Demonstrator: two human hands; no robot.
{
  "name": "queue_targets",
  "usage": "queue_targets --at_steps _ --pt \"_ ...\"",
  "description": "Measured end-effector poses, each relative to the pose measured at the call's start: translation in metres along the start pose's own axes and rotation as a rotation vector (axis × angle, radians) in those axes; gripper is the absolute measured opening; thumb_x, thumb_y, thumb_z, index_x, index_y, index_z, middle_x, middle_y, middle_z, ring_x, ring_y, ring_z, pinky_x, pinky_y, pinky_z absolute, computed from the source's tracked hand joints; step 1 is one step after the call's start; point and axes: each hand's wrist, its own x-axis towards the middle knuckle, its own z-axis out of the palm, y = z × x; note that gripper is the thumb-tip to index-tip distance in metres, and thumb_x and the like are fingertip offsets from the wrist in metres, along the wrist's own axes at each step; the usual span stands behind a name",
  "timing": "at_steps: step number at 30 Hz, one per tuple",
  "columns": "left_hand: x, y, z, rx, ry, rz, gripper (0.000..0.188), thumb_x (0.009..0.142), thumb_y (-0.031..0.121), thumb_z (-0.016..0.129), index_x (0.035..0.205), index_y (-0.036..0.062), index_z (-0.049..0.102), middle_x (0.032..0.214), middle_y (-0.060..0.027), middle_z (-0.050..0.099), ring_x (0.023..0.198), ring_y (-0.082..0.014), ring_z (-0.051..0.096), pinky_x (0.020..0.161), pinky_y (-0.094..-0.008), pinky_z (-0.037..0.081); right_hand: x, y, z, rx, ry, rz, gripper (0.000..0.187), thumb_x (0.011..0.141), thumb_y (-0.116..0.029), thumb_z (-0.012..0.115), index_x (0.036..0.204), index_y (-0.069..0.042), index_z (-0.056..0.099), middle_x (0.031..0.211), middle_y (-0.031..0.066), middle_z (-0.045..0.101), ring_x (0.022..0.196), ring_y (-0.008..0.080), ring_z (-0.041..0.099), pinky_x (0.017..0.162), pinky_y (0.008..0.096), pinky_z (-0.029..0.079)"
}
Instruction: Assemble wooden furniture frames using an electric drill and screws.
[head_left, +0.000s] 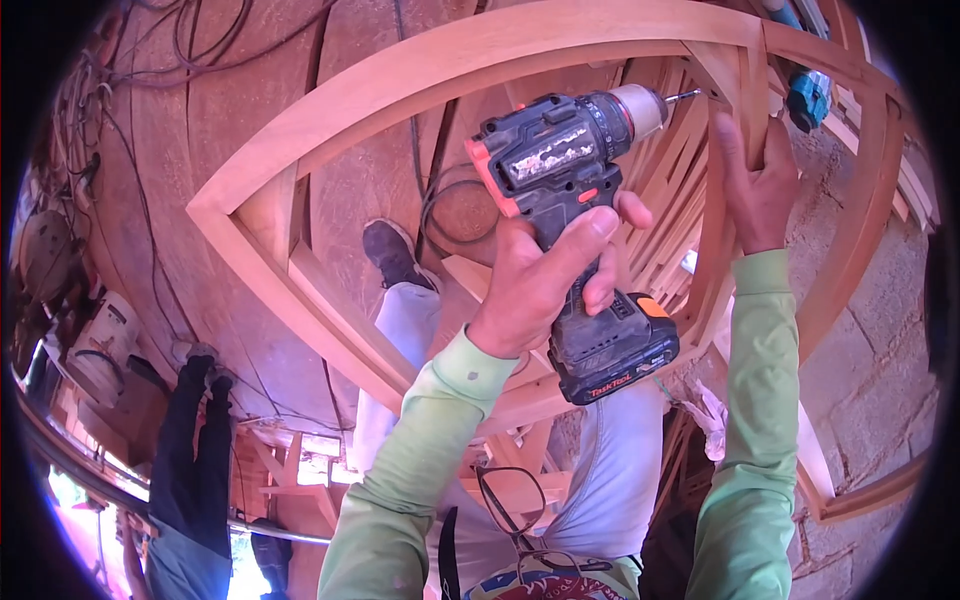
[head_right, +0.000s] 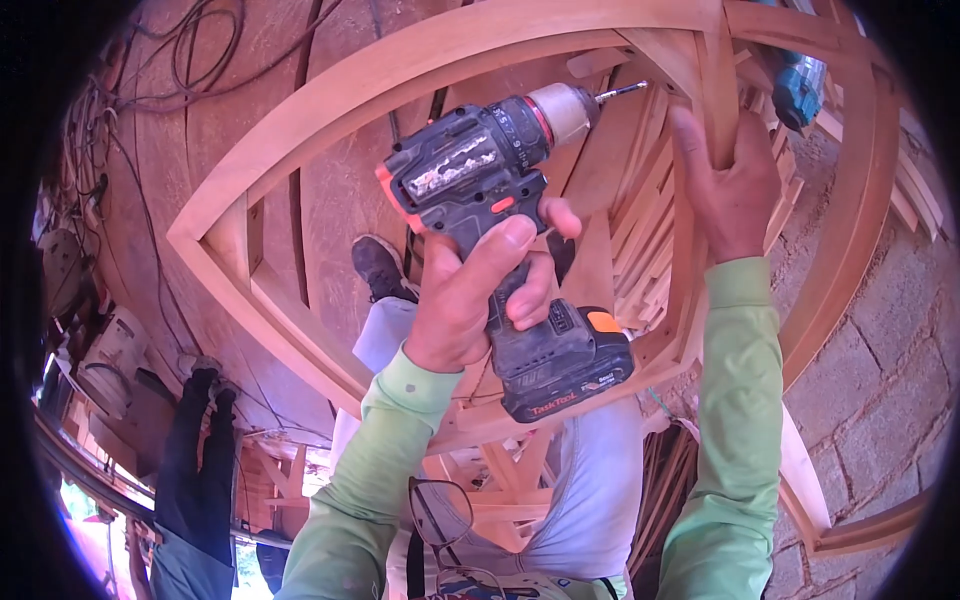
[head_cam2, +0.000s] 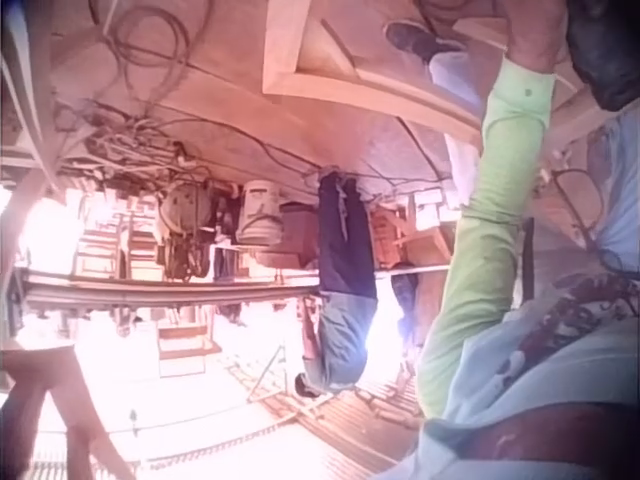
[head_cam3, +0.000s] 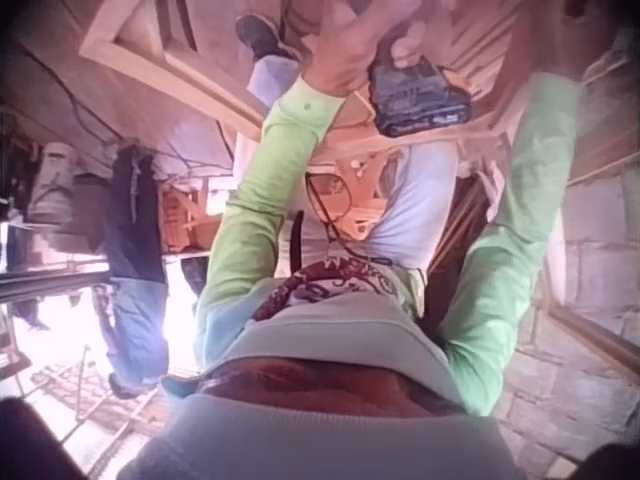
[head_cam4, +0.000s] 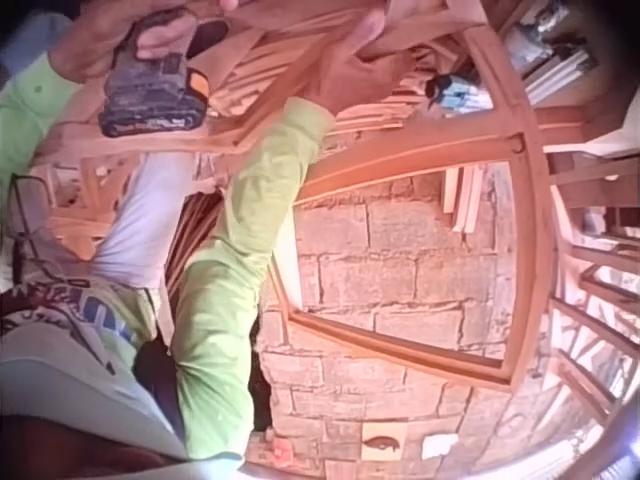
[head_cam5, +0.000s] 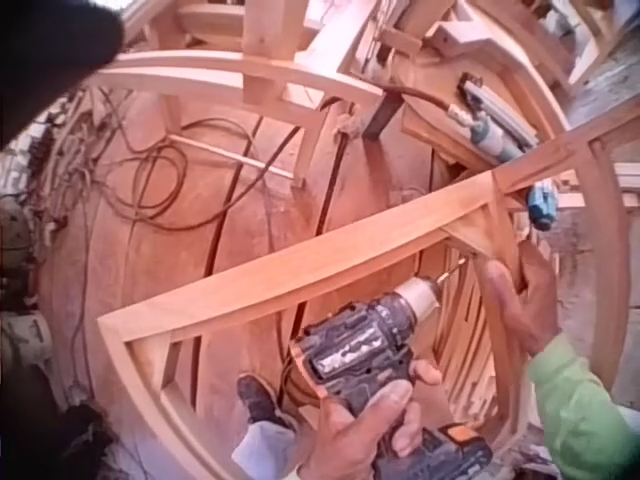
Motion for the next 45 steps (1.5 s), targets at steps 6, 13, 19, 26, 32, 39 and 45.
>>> queue_targets --at_steps 6,13,19,26,32,39,45 --pt "-0.006 0.008 -0.001 -0.002 -0.005 0.019 0.032 0.102 0.012 0.06 0.129 -0.0021 0.05 0.111 -0.0116 0.065 0.056 -0.0071 0.053 0.052 -0.0236 0.048 0.023 -0.022 0.01 -0.333 0.157 -0.062 0.051 0.087 -0.045 0.082 0.109 -0.001 0.068 0.103 0.0188 0.07 0.095 0.0364 0.07 0.083 0.0401 0.053" --pt "0.002 -0.003 -0.003 0.059 -0.037 0.038 0.031 0.102 0.013 0.059 0.127 -0.0025 0.051 0.112 -0.0114 0.066 0.058 -0.0072 0.053 0.052 -0.0235 0.047 0.024 -0.005 0.008 -0.114 0.101 -0.091 0.049 0.089 -0.042 0.08 0.112 -0.001 0.068 0.105 0.0167 0.071 0.092 0.0282 0.07 0.085 0.0376 0.053" --pt "0.012 -0.015 0.001 0.053 -0.009 0.018 0.028 0.101 0.013 0.059 0.125 -0.0019 0.053 0.107 -0.009 0.068 0.056 -0.0072 0.055 0.051 -0.0235 0.047 0.022 0.024 0.003 0.183 -0.084 -0.038 0.046 0.1 -0.039 0.067 0.128 -0.002 0.064 0.113 0.0098 0.071 0.1 0.0195 0.068 0.088 0.0335 0.053" --pt "0.019 -0.022 0.002 -0.01 0.009 -0.016 0.028 0.101 0.013 0.06 0.124 -0.0015 0.053 0.108 -0.0108 0.067 0.057 -0.0073 0.055 0.051 -0.0245 0.048 0.031 0.048 0.014 0.683 -0.076 0.483 0.063 0.109 -0.054 0.041 0.143 -0.003 0.053 0.127 0.0094 0.064 0.111 0.0152 0.063 0.094 0.0289 0.051" --pt "0.022 -0.021 0.006 -0.046 -0.009 -0.013 0.03 0.102 0.013 0.06 0.127 -0.0008 0.051 0.109 -0.0121 0.067 0.056 -0.0076 0.054 0.051 -0.025 0.049 0.03 0.042 0.015 0.72 -0.106 0.502 0.068 0.108 -0.059 0.038 0.145 -0.004 0.051 0.126 0.0098 0.064 0.108 0.015 0.064 0.093 0.028 0.051" --pt "0.026 -0.019 0.004 -0.055 -0.01 -0.025 0.031 0.102 0.012 0.06 0.128 -0.0009 0.05 0.108 -0.0123 0.067 0.056 -0.0074 0.054 0.051 -0.0248 0.048 0.03 0.041 0.014 0.714 -0.099 0.56 0.07 0.107 -0.062 0.039 0.143 -0.004 0.054 0.12 0.01 0.066 0.102 0.0146 0.065 0.089 0.0277 0.052" --pt "0.027 -0.021 0.004 -0.04 -0.015 -0.032 0.03 0.101 0.012 0.06 0.127 -0.0012 0.051 0.107 -0.0121 0.066 0.055 -0.0071 0.054 0.05 -0.0244 0.048 0.03 0.039 0.015 0.688 -0.07 0.56 0.067 0.107 -0.061 0.039 0.14 -0.005 0.055 0.117 0.0092 0.067 0.1 0.0138 0.065 0.088 0.0272 0.052"
